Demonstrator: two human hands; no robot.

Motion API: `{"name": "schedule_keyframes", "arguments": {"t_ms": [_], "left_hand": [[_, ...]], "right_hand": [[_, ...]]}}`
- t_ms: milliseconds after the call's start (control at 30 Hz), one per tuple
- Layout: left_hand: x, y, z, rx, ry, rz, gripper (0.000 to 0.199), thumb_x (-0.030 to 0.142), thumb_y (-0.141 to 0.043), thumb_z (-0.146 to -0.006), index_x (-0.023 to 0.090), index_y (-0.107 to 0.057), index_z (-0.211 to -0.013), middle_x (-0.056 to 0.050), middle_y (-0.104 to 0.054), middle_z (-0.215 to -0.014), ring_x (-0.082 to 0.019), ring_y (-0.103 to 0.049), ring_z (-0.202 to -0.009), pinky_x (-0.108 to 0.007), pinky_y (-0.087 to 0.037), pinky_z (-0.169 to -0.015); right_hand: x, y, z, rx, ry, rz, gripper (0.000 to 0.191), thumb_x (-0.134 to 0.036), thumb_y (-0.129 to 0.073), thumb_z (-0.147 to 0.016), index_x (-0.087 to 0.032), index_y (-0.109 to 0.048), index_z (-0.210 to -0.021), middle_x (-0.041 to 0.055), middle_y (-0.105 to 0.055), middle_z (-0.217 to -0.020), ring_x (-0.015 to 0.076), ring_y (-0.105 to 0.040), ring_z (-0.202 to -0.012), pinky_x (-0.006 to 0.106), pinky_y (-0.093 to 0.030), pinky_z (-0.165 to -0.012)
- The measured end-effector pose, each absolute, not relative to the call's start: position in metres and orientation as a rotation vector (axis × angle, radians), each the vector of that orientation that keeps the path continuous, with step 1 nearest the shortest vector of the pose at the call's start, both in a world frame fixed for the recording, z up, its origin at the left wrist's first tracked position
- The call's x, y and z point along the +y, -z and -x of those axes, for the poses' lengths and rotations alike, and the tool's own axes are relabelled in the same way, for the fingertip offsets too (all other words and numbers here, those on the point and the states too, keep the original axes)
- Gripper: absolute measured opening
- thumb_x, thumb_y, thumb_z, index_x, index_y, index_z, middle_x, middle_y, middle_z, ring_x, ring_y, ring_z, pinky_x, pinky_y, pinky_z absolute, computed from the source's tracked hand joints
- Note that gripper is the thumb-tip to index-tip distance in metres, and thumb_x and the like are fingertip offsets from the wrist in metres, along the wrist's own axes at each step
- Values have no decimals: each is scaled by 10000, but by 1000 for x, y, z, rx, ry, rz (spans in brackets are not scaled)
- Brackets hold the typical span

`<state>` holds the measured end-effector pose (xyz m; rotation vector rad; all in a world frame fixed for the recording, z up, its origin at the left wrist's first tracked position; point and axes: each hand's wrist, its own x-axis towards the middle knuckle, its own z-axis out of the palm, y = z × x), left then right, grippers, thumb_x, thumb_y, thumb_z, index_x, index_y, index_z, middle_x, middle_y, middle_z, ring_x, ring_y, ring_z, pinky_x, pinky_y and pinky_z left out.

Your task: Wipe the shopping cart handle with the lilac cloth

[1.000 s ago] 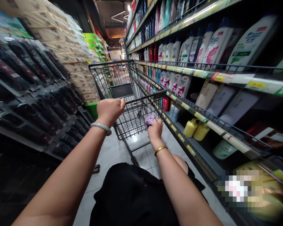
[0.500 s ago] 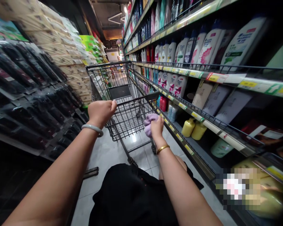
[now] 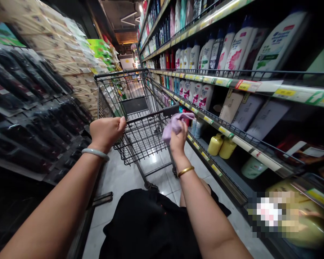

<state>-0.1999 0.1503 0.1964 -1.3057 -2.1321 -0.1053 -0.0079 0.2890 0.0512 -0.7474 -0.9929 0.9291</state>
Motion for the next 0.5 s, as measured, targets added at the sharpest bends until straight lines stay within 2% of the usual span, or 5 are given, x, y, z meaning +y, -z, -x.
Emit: {"name": "schedule_keyframes", "arguments": {"t_ms": [100,200,300,400,500], "left_hand": [[148,-198,201,-2137,109,1326,735,536,-141,-1033,214,-762,-808,-147,-759,-837,-278,-675,-808,-361,-193,-602],[144,-200,201,-2141,107,1342,725,549,-133,-1034,220,-732,-791,-125,-741,-824,-257,-644,-797,-356,-180,-612],[137,-202,203,-2138,115,1345,692,556,-140,-1042,208,-663,-749,-94,-721,-828,-221,-586,-773,-338,-149,-618],[130,-202,207,-2155,111,1316,649,552,-156,-1041,201,-581,-698,-82,-697,-809,-203,-519,-740,-331,-128,-625],[124,-202,214,-2164,117,1298,598,541,-180,-1037,200,-502,-666,-76,-674,-783,-193,-474,-714,-330,-118,-629]], "right_hand": [[287,-35,13,-973,-1047,900,531,-144,-583,-765,-205,-654,-1287,148,-471,-1610,244,-462,-1524,447,-349,-1288],[297,-26,11,-740,-1210,957,559,-146,-492,-775,-156,-587,-1326,170,-642,-1398,242,-656,-1297,484,-521,-1143],[304,-33,8,-693,-1249,929,538,-176,-479,-785,-127,-574,-1313,150,-715,-1249,233,-719,-1141,469,-591,-1042],[302,-46,8,-803,-1217,782,508,-215,-548,-797,-167,-624,-1297,100,-732,-1245,216,-700,-1190,413,-574,-1070],[297,-47,6,-1044,-1033,708,517,-161,-555,-757,-206,-690,-1254,83,-686,-1390,209,-588,-1375,403,-450,-1211]]}}
